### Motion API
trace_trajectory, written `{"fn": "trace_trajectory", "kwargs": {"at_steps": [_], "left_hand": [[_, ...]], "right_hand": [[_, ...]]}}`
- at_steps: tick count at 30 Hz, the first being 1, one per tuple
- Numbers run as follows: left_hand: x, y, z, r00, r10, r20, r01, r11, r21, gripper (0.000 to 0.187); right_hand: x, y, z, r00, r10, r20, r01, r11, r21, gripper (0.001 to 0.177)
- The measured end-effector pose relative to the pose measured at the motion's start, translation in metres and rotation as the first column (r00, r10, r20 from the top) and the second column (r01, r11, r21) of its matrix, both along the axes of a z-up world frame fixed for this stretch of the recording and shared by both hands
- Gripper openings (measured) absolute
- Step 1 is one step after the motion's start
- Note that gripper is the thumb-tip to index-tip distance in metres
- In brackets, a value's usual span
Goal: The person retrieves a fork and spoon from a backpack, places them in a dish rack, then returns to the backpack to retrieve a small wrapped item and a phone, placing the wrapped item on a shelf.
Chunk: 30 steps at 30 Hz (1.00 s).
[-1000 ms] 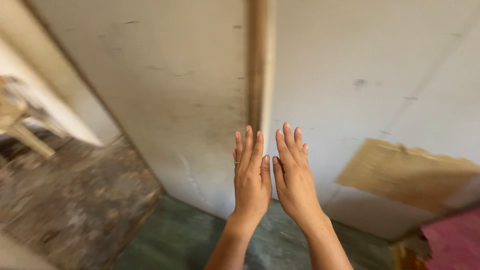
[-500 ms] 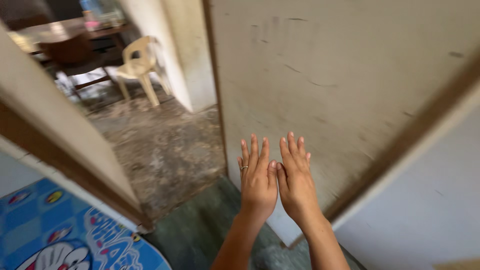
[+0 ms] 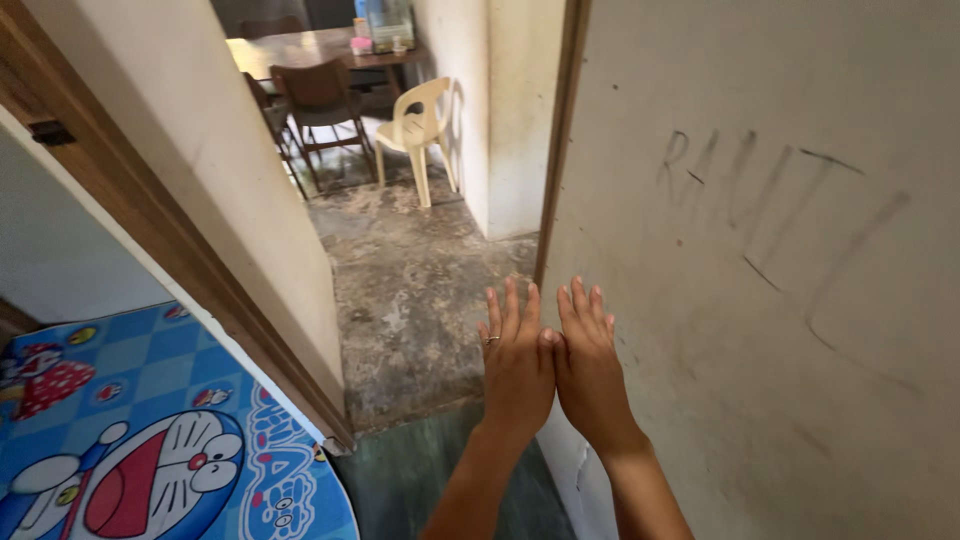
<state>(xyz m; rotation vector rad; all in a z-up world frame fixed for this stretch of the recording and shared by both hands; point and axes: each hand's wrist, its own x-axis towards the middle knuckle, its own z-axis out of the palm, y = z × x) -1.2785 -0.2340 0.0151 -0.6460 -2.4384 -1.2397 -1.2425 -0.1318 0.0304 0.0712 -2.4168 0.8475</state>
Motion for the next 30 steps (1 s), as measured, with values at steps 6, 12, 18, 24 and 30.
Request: {"fn": "trace_trajectory", "kwargs": {"at_steps": [6, 12, 18, 24, 30], "left_hand": [[-0.056, 0.000, -0.014, 0.991, 0.104, -0.086, -0.107, 0.994, -0.028, 0.056], [-0.116, -0.008, -0.032, 0.967, 0.168, -0.190, -0.179, 0.983, -0.042, 0.057], [-0.210, -0.034, -0.045, 0.982, 0.175, -0.074, -0.181, 0.980, -0.080, 0.055], [-0.332, -0.076, -0.030, 0.996, 0.093, -0.004, -0.093, 0.993, -0.067, 0.057], [-0.432, -0.113, -0.022, 0.996, 0.087, 0.000, -0.086, 0.989, -0.124, 0.060]], "right_hand": [[-0.064, 0.005, -0.005, 0.997, 0.059, 0.055, -0.061, 0.998, 0.031, 0.053], [-0.137, 0.005, -0.022, 0.992, 0.116, 0.041, -0.117, 0.993, 0.023, 0.055], [-0.228, -0.016, -0.052, 0.998, 0.067, 0.002, -0.067, 0.993, 0.099, 0.055], [-0.351, -0.060, -0.034, 0.991, -0.035, 0.132, 0.021, 0.994, 0.107, 0.057], [-0.446, -0.107, -0.030, 0.983, -0.052, 0.174, 0.052, 0.999, 0.009, 0.060]]}}
